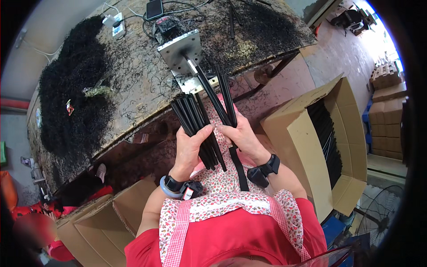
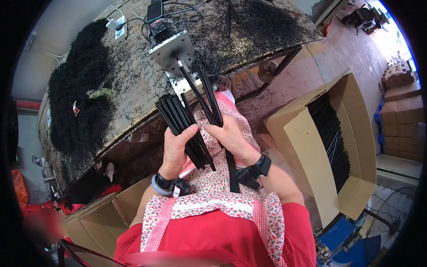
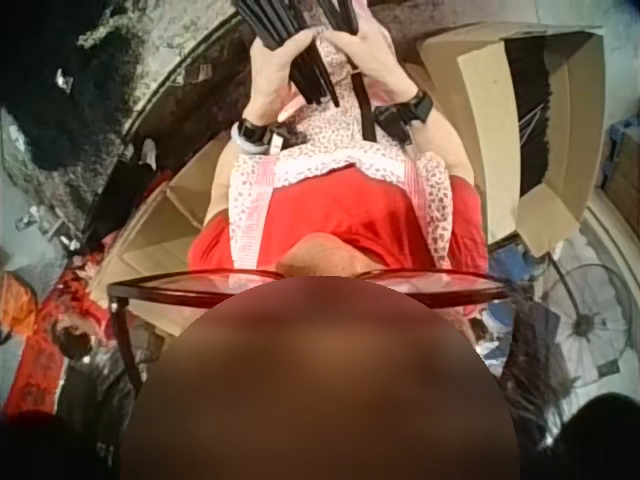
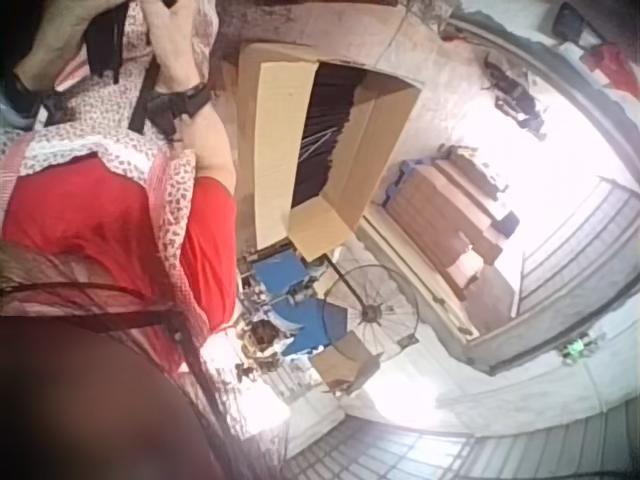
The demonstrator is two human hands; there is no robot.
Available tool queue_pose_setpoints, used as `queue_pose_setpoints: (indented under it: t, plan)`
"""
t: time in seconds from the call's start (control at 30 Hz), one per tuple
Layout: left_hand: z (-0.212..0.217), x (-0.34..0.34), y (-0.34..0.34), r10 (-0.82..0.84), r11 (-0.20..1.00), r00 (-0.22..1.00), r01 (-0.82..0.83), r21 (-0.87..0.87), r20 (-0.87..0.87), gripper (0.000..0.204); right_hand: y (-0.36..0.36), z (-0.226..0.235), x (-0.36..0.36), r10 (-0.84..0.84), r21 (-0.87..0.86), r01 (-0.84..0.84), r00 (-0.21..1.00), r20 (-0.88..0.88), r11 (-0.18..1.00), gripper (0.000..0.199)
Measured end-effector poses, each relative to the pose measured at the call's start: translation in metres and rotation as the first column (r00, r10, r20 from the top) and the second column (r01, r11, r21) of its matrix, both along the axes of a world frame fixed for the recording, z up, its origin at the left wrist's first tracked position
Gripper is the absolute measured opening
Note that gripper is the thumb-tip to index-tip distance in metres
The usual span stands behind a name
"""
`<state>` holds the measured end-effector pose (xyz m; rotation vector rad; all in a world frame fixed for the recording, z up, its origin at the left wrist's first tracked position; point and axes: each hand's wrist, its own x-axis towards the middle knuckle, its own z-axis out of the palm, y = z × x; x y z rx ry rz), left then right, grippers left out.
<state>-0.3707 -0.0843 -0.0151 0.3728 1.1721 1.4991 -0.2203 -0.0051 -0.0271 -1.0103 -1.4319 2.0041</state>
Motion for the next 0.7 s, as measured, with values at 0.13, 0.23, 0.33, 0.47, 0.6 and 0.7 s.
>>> queue_pose_setpoints:
  t: [0.13,0.23,0.33,0.47,0.6,0.7]
  plan:
    - [0.009,0.002,0.023,0.053,0.998,0.999,-0.053,0.015,-0.003,0.014,-0.002,0.012,0.006,-0.083,-0.107,0.078,0.996,-0.04,0.991,0.035]
    - [0.001,0.009,0.036,0.028,0.999,0.997,-0.03,0.03,0.069,0.014,-0.026,0.026,0.008,-0.087,-0.054,0.086,0.996,-0.03,0.995,0.033]
    - [0.005,0.01,0.032,0.002,1.0,0.993,-0.006,0.031,0.119,0.014,-0.025,0.026,0.007,-0.103,-0.039,0.102,0.994,-0.036,0.994,0.033]
    - [0.011,0.006,0.021,-0.011,0.999,0.996,0.008,0.031,0.091,0.016,0.003,0.02,0.004,-0.048,-0.065,0.045,0.998,-0.038,0.997,0.034]
    - [0.013,0.006,0.023,0.0,0.999,1.0,0.001,0.046,-0.015,0.022,0.011,0.018,0.008,0.046,-0.082,-0.048,0.998,-0.031,0.995,0.03]
    - [0.012,0.009,0.032,-0.013,1.0,1.0,0.013,0.026,-0.013,0.025,-0.006,0.021,0.013,-0.078,-0.109,0.069,0.993,-0.086,0.992,0.026]
